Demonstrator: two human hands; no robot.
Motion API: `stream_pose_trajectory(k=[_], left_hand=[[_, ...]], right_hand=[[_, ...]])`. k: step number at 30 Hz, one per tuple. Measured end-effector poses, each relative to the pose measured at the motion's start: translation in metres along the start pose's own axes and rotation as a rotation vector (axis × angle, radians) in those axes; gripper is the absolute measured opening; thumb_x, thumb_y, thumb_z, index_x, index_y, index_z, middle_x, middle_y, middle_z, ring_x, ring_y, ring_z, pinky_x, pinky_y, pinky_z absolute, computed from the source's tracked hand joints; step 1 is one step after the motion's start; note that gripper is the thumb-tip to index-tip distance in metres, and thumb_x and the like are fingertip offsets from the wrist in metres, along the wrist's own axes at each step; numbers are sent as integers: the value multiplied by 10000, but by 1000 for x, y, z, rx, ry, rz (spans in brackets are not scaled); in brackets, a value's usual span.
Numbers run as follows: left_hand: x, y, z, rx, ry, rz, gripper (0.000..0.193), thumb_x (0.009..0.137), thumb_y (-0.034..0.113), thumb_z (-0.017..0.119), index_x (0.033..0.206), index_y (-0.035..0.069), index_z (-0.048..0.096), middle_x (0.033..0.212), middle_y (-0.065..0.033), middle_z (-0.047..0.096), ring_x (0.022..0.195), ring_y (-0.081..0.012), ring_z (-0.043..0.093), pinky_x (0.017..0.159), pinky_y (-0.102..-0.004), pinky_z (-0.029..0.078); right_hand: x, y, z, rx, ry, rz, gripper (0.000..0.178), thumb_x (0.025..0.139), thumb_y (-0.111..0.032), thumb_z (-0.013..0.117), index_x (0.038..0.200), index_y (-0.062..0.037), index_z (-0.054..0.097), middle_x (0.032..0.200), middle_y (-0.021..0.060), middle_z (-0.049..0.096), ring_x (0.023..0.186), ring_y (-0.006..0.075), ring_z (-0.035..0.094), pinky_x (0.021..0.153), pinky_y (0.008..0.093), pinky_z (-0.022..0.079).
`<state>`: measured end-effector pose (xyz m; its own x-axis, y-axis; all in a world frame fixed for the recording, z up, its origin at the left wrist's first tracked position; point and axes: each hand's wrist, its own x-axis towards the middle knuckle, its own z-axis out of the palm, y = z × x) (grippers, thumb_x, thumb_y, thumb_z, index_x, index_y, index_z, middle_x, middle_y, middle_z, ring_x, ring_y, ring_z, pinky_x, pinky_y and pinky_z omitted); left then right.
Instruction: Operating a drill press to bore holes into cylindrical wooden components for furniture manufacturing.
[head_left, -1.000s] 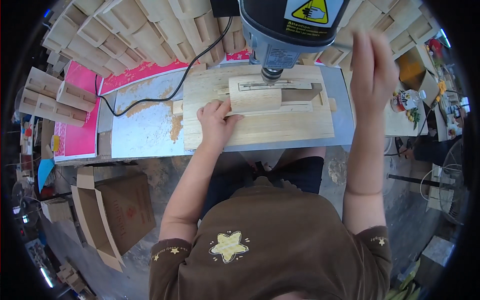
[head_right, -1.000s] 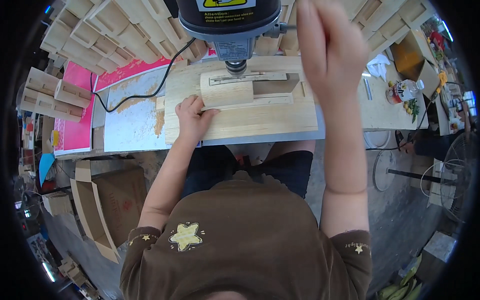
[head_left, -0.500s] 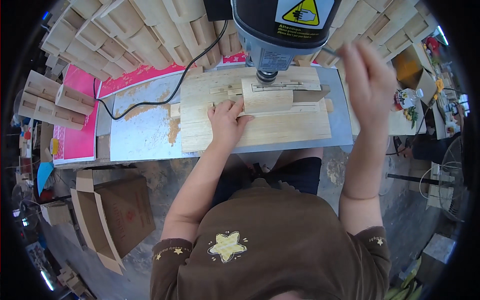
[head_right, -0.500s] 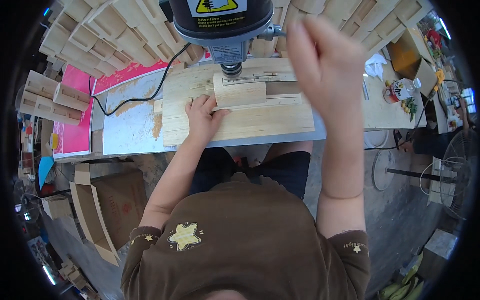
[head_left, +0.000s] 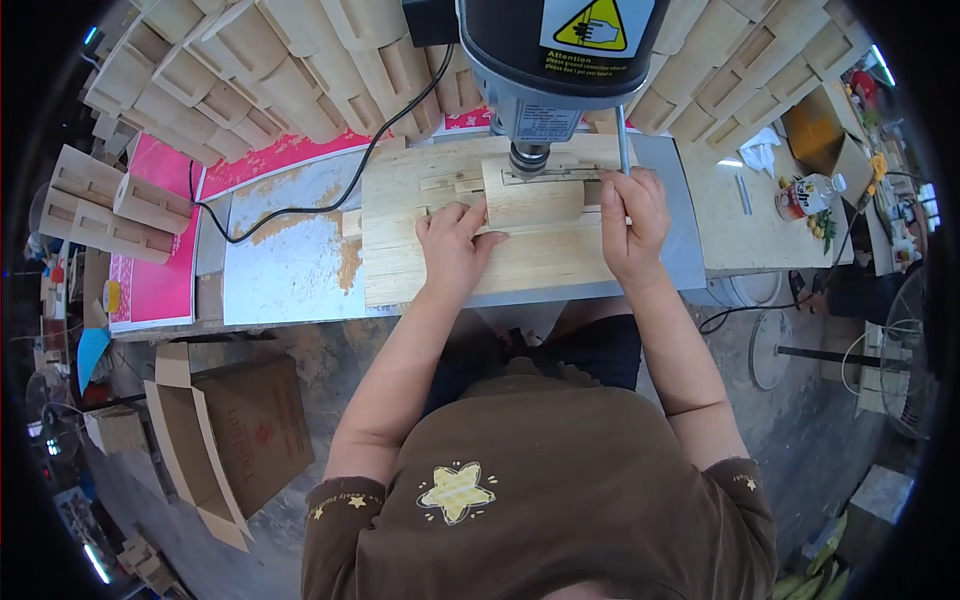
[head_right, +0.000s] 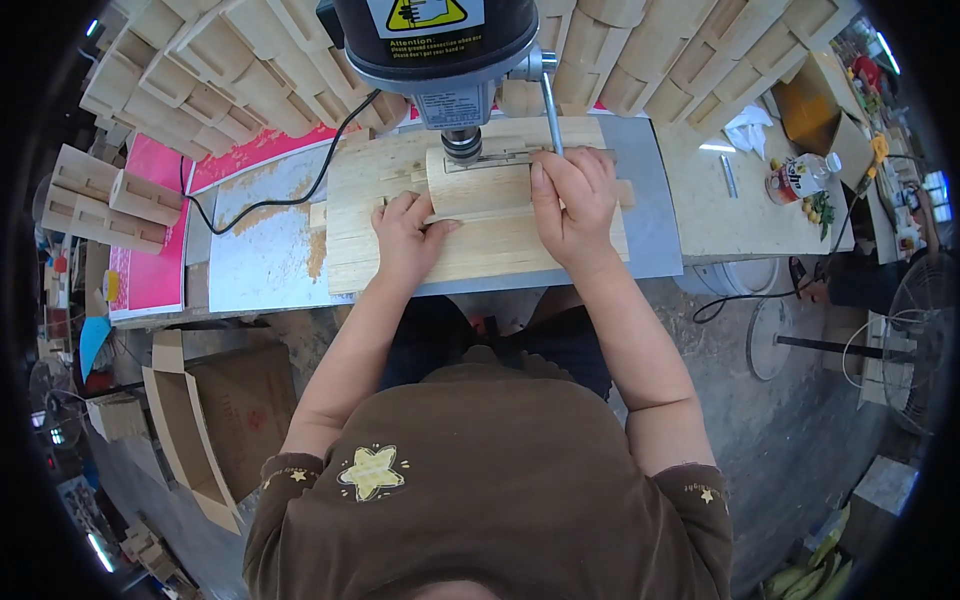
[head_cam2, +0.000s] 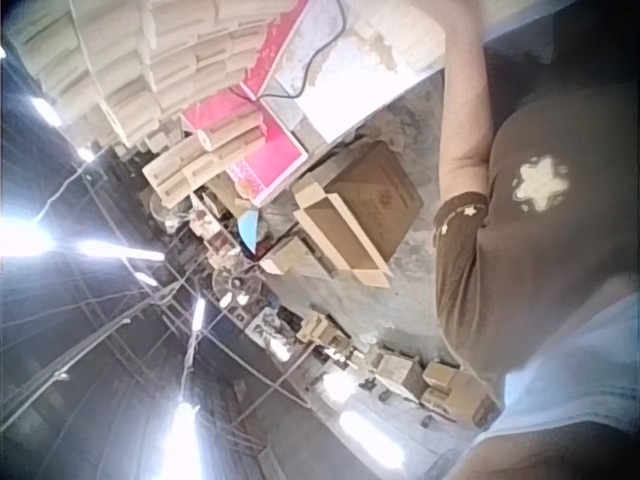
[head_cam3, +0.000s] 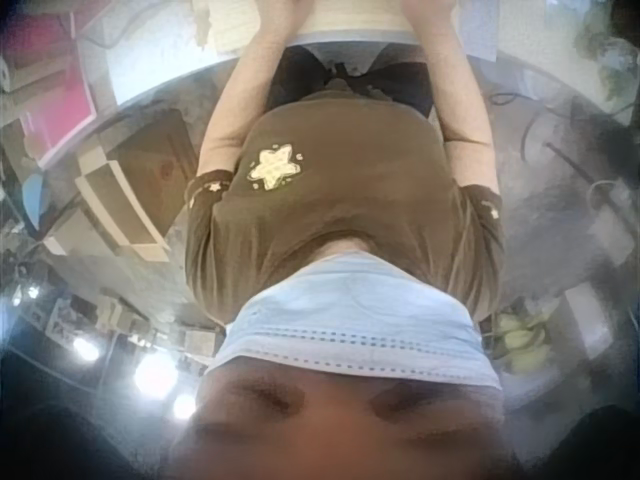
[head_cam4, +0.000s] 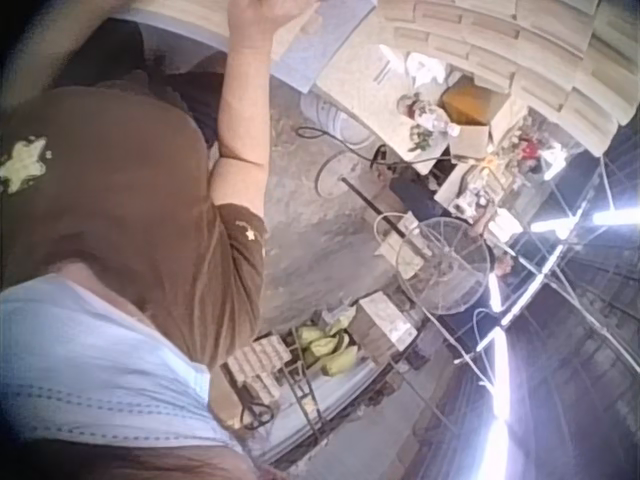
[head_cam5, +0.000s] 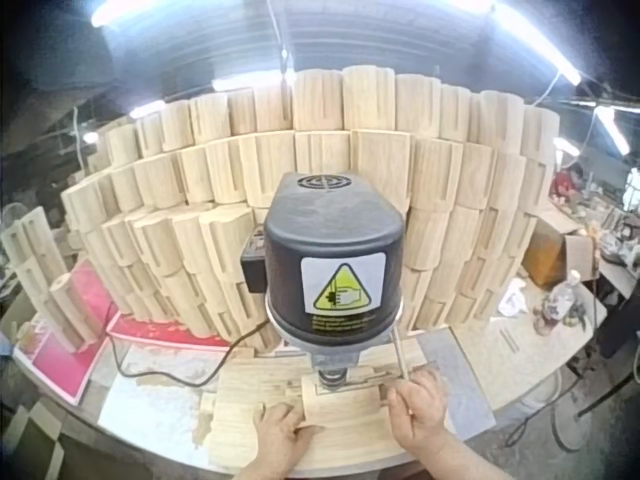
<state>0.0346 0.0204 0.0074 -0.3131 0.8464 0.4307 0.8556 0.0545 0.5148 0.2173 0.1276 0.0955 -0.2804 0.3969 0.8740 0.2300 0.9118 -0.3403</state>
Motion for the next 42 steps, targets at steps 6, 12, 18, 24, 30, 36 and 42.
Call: stream_pose_trajectory(k=[6,12,18,24,30,36,42], left_hand=[[0,-1,-3,-34,-1,-31,449,648,239,774,1066,136,647,770,-7,540,789,-200,517,864,-397,281],[6,1,0,-210,18,-71,536,581,258,820,1051,80,636,882,-20,569,876,-202,529,871,-397,271],[10,-1,-2,-249,23,-59,434,606,189,801,1007,116,654,876,8,555,897,-176,520,922,-363,245],[10,-13,-16,-251,-2,56,390,607,154,792,967,92,654,865,-7,563,864,-177,539,910,-353,297],[-21,-41,-90,-486,3,-32,292,652,120,790,898,63,645,842,11,587,782,-120,550,715,-280,413],[-33,-52,-150,-809,37,-712,243,778,231,722,792,3,641,709,-14,614,609,-46,509,537,-189,384],[-42,-11,-147,-855,45,-896,294,787,272,707,683,9,626,604,-5,571,503,-46,450,462,-201,321]], right_hand=[[95,-29,-32,-34,-16,84,129,891,-95,549,893,14,619,713,44,538,660,86,492,597,239,377],[184,12,-3,-25,-157,379,259,910,-217,512,823,9,604,632,37,549,603,106,501,535,254,395],[106,38,-9,395,-232,452,266,871,-241,603,1028,-26,614,946,146,610,856,251,605,755,311,465],[-1,31,-26,-224,-750,146,317,802,-214,642,1075,-61,597,987,119,612,976,289,553,924,390,375],[-10,22,-38,-219,-697,124,269,741,-156,666,988,-67,604,889,85,612,912,281,555,884,411,374],[-19,6,-41,-164,-707,113,253,741,-142,665,978,-71,607,888,84,610,905,280,554,922,434,359],[-19,-18,-36,-133,-755,116,236,744,-144,666,965,-84,609,890,72,610,906,275,551,982,468,329]])
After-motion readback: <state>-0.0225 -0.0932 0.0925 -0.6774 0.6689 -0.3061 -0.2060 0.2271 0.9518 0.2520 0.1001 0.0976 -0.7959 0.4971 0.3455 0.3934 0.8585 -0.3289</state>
